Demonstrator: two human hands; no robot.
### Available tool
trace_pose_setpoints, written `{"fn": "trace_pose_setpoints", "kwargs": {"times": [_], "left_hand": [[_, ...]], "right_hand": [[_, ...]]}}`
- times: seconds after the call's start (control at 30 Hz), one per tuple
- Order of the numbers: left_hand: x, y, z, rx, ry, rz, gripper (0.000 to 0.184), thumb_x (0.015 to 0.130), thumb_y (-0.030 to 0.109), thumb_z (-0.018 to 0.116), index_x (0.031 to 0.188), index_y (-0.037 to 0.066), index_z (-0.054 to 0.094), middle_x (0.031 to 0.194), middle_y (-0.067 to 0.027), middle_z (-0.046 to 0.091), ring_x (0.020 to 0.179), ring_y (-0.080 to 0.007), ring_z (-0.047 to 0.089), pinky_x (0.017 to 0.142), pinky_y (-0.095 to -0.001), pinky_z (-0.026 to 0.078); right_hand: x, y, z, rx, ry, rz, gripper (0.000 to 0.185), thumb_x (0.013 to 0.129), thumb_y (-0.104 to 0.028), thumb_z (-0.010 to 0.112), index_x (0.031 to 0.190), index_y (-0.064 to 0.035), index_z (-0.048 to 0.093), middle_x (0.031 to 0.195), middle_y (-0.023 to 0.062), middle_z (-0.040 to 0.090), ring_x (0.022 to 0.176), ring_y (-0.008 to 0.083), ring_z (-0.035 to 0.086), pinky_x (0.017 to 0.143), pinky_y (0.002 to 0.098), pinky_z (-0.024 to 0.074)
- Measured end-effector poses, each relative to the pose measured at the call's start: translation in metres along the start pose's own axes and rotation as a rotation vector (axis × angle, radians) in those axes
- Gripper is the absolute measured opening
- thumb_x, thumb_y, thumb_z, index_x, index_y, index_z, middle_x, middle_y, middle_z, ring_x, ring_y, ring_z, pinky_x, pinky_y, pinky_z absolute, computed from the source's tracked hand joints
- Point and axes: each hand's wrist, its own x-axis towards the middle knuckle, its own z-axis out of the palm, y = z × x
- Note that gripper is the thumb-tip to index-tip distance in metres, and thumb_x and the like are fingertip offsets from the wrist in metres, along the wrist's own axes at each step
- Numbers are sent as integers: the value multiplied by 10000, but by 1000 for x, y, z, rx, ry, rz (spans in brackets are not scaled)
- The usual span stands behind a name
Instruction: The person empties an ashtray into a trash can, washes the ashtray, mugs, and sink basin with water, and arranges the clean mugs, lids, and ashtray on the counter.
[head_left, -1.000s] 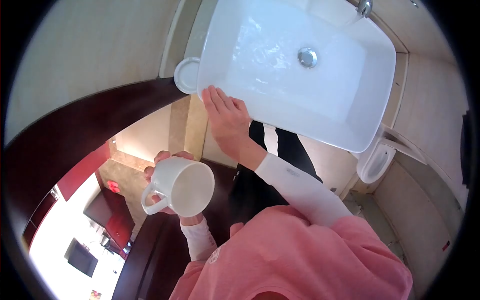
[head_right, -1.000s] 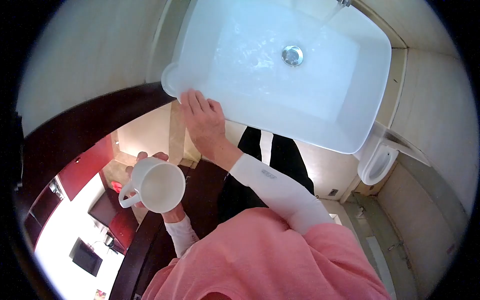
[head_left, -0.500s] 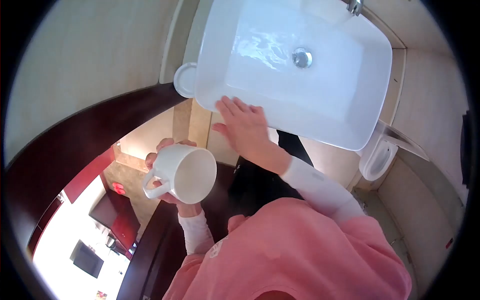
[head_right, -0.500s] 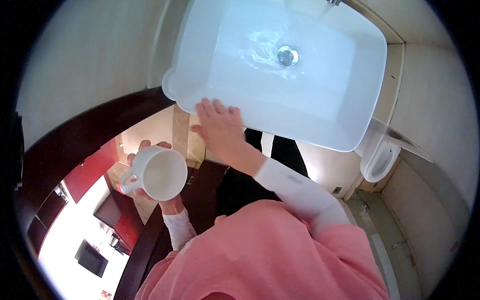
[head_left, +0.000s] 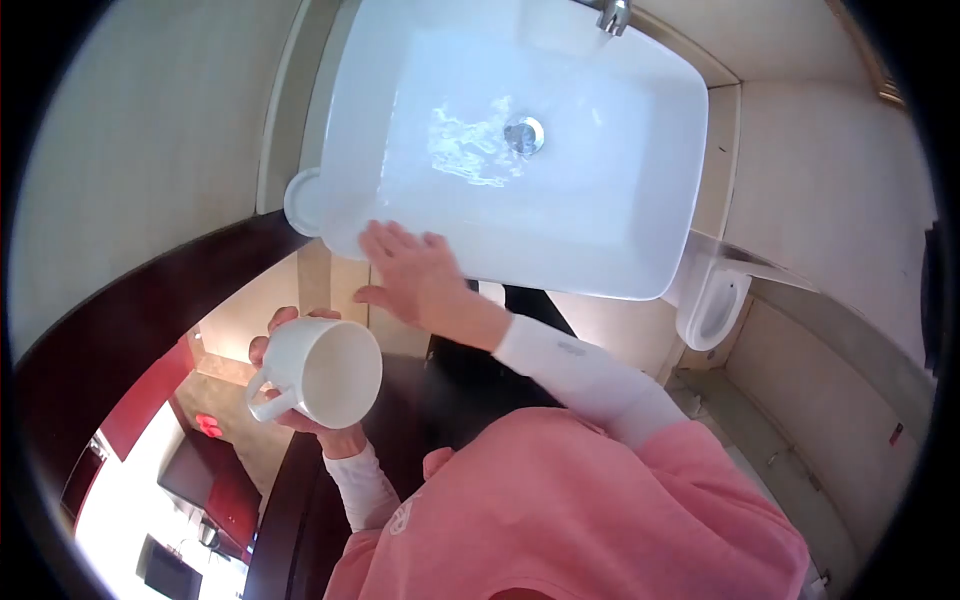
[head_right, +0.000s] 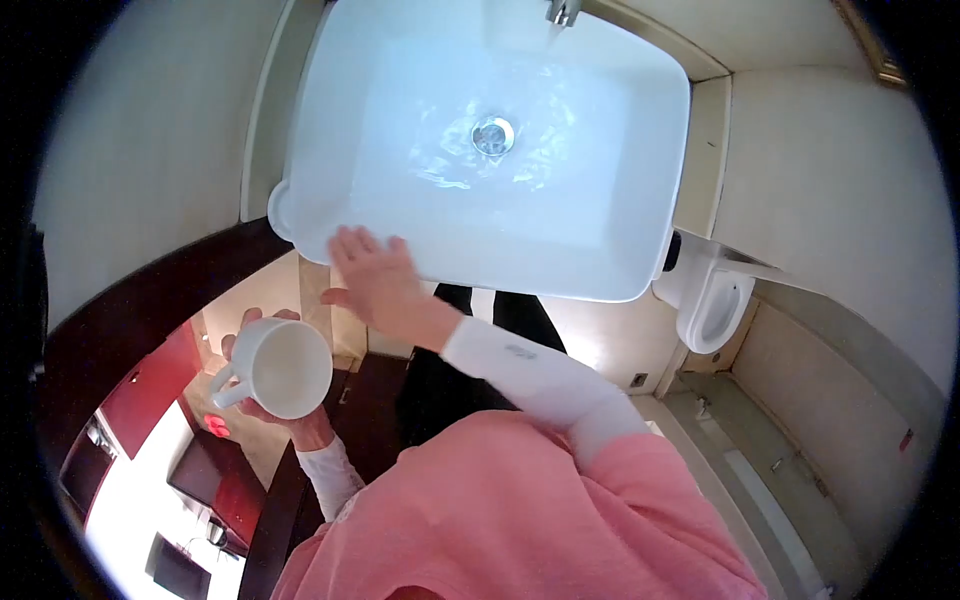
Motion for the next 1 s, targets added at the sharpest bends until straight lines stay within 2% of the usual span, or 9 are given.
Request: {"fn": "trace_pose_setpoints", "kwargs": {"times": [0.07, 0.13, 0.17, 0.27, 0.47, 0.6, 0.73, 0.87, 1.0], "left_hand": [[1, 0, 7, 50, -22, -33, 422, 756, 452, 714, 1051, 202, 544, 1145, -63, 457, 1028, -365, 497, 737, -389, 562], [0, 3, 8, 53, -24, -44, 398, 770, 444, 702, 1044, 204, 542, 1141, -60, 459, 1044, -369, 497, 737, -392, 565], [-1, 2, 9, 46, -23, -40, 385, 778, 439, 697, 1041, 206, 541, 1140, -59, 460, 1051, -372, 498, 738, -393, 566], [-1, 2, 11, 27, 31, -46, 400, 760, 428, 723, 1041, 210, 541, 1147, -49, 457, 1080, -376, 497, 756, -396, 566], [-5, 4, -5, 3, 45, -49, 476, 701, 339, 801, 1093, 236, 550, 1174, -14, 441, 1122, -330, 456, 833, -449, 545], [0, -14, -7, -104, 27, -22, 470, 715, 331, 792, 1106, 227, 552, 1189, -23, 434, 1113, -324, 454, 807, -441, 565], [-6, -26, -10, -37, 17, -8, 426, 744, 331, 767, 1093, 217, 550, 1192, -33, 435, 1093, -341, 464, 814, -434, 572], [-17, -35, -24, -76, 151, -44, 418, 749, 350, 763, 1078, 211, 546, 1182, -41, 441, 1074, -353, 474, 818, -432, 566], [-16, -47, -28, -105, 173, -43, 354, 787, 356, 731, 1059, 216, 552, 1200, -47, 447, 1065, -361, 480, 791, -428, 572]], "right_hand": [[-27, 36, -32, -23, -152, 132, 615, 882, -490, 517, 1297, -48, 415, 1333, 142, 495, 1200, 308, 504, 914, 430, 446], [-78, 95, -39, -156, -20, 146, 486, 932, -472, 447, 1212, -77, 485, 1182, 98, 577, 1071, 299, 573, 820, 425, 492], [-87, 101, -90, -49, -458, 412, 477, 950, -478, 411, 1266, -133, 503, 1289, 66, 551, 1147, 263, 554, 881, 413, 484], [-141, 154, -132, -80, -600, 519, 471, 993, -433, 298, 1395, -219, 415, 1447, 41, 413, 1316, 346, 386, 1081, 410, 334], [-71, 185, -59, -327, -151, -297, 392, 949, -252, 459, 1340, -226, 477, 1445, 1, 396, 1357, 335, 300, 1100, 434, 276], [63, 167, -51, -438, 20, -518, 653, 770, -487, 671, 1355, -284, 464, 1460, -17, 374, 1362, 320, 301, 1071, 503, 266], [118, 199, -79, -479, 67, -451, 868, 692, -590, 686, 1432, -283, 351, 1507, 25, 311, 1384, 355, 255, 1072, 533, 264], [67, 264, -108, -577, 48, -127, 751, 796, -509, 632, 1432, -220, 357, 1533, 49, 245, 1395, 361, 222, 1053, 564, 289], [-15, 264, -67, -586, 68, -187, 738, 833, -472, 603, 1441, -151, 333, 1539, 104, 204, 1386, 423, 196, 1056, 597, 270]]}}
